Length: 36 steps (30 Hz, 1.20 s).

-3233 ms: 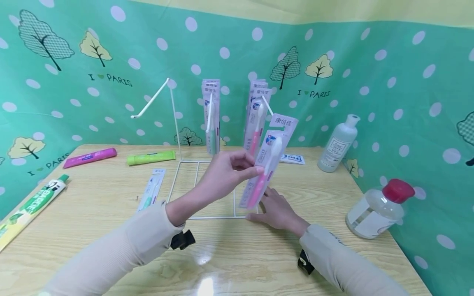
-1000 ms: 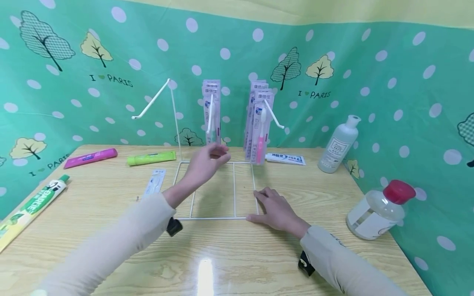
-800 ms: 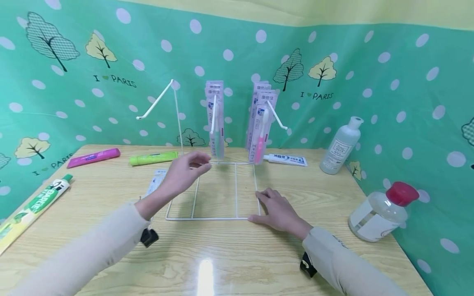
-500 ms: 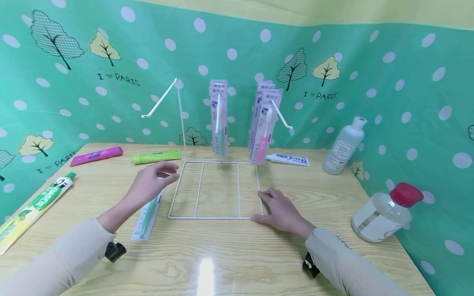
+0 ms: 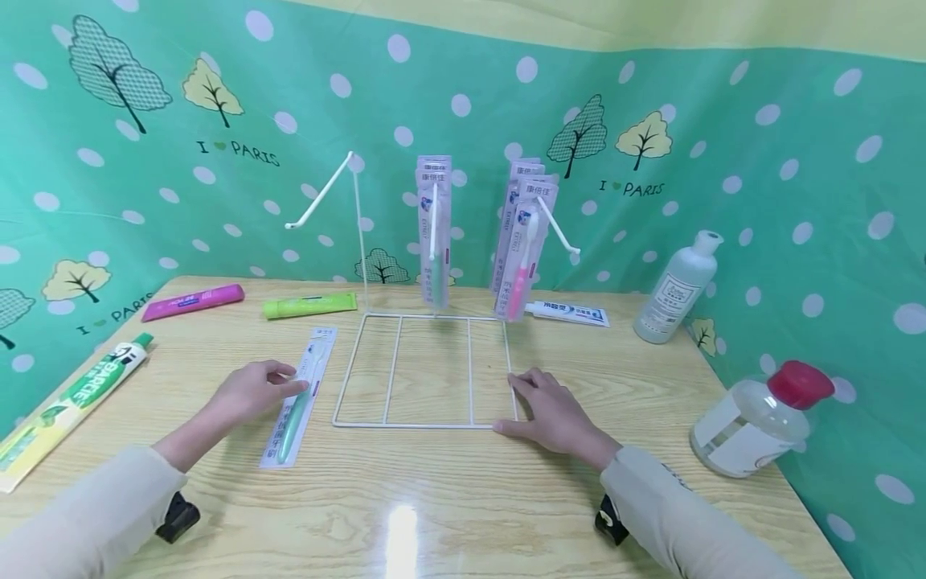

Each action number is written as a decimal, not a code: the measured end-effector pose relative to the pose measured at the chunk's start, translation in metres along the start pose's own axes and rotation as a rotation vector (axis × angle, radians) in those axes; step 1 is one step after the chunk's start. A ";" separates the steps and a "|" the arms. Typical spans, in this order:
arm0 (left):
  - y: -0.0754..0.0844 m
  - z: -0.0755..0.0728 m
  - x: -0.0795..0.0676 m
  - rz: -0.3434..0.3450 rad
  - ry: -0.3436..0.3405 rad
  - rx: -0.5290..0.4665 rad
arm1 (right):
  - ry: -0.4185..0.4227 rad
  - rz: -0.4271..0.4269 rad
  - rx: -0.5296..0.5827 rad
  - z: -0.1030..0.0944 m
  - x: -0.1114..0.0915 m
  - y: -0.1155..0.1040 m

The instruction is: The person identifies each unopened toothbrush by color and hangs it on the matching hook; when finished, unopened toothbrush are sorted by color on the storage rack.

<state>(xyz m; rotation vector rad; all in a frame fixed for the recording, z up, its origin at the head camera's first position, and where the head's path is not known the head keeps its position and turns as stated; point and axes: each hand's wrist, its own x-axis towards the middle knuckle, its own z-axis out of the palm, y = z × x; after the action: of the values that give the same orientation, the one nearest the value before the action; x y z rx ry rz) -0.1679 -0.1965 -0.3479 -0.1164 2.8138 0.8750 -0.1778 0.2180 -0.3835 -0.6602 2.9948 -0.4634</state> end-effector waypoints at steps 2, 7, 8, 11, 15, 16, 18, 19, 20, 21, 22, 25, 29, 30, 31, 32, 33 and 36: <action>-0.002 0.001 0.002 -0.013 -0.008 0.007 | 0.000 0.001 0.001 0.000 0.000 0.000; -0.002 0.003 0.008 -0.054 -0.003 0.030 | -0.003 0.003 -0.002 0.001 0.000 0.000; -0.001 0.003 0.009 -0.064 0.001 0.036 | -0.003 0.002 -0.003 0.000 0.000 0.000; 0.002 0.002 0.010 -0.096 0.006 0.040 | -0.002 0.000 -0.002 0.000 0.000 -0.001; 0.006 0.000 0.013 -0.149 -0.015 0.025 | 0.001 -0.003 0.003 0.000 0.000 -0.002; 0.007 -0.001 0.014 -0.162 -0.022 0.020 | 0.002 -0.004 0.003 0.000 0.000 -0.002; 0.008 -0.002 0.016 -0.179 -0.028 0.014 | 0.003 -0.006 0.003 0.000 0.000 -0.001; 0.008 -0.003 0.018 -0.183 -0.029 0.008 | 0.002 -0.007 0.003 0.000 0.000 -0.001; 0.008 -0.004 0.019 -0.185 -0.030 0.008 | 0.003 -0.007 0.003 0.000 0.000 -0.001; 0.008 -0.004 0.020 -0.185 -0.031 0.007 | 0.003 -0.008 0.002 0.000 0.000 -0.001; 0.007 -0.005 0.021 -0.182 -0.035 0.009 | 0.002 -0.008 0.002 0.000 0.000 -0.001; 0.005 -0.005 0.022 -0.172 -0.042 -0.009 | 0.004 -0.010 0.000 0.001 0.000 0.000; 0.003 -0.001 0.019 -0.131 -0.037 -0.006 | 0.006 -0.015 -0.002 0.001 0.000 0.000; 0.003 0.001 0.018 -0.116 -0.028 0.006 | 0.007 -0.016 -0.003 0.001 0.000 0.000; 0.004 0.002 0.017 -0.107 -0.021 0.025 | 0.007 -0.017 -0.004 0.001 0.000 0.000; 0.005 0.003 0.016 -0.097 -0.012 0.049 | 0.007 -0.018 -0.003 0.001 0.000 0.001; 0.007 0.004 0.016 -0.091 -0.001 0.069 | 0.008 -0.019 -0.002 0.001 0.000 0.001; 0.011 0.006 0.016 -0.099 0.019 0.093 | 0.010 -0.021 -0.001 0.001 0.000 0.001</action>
<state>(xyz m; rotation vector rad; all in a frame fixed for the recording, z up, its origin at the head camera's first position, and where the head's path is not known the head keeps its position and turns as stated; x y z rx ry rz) -0.1838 -0.1847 -0.3499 -0.2485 2.8328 0.7235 -0.1781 0.2184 -0.3851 -0.6927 2.9998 -0.4677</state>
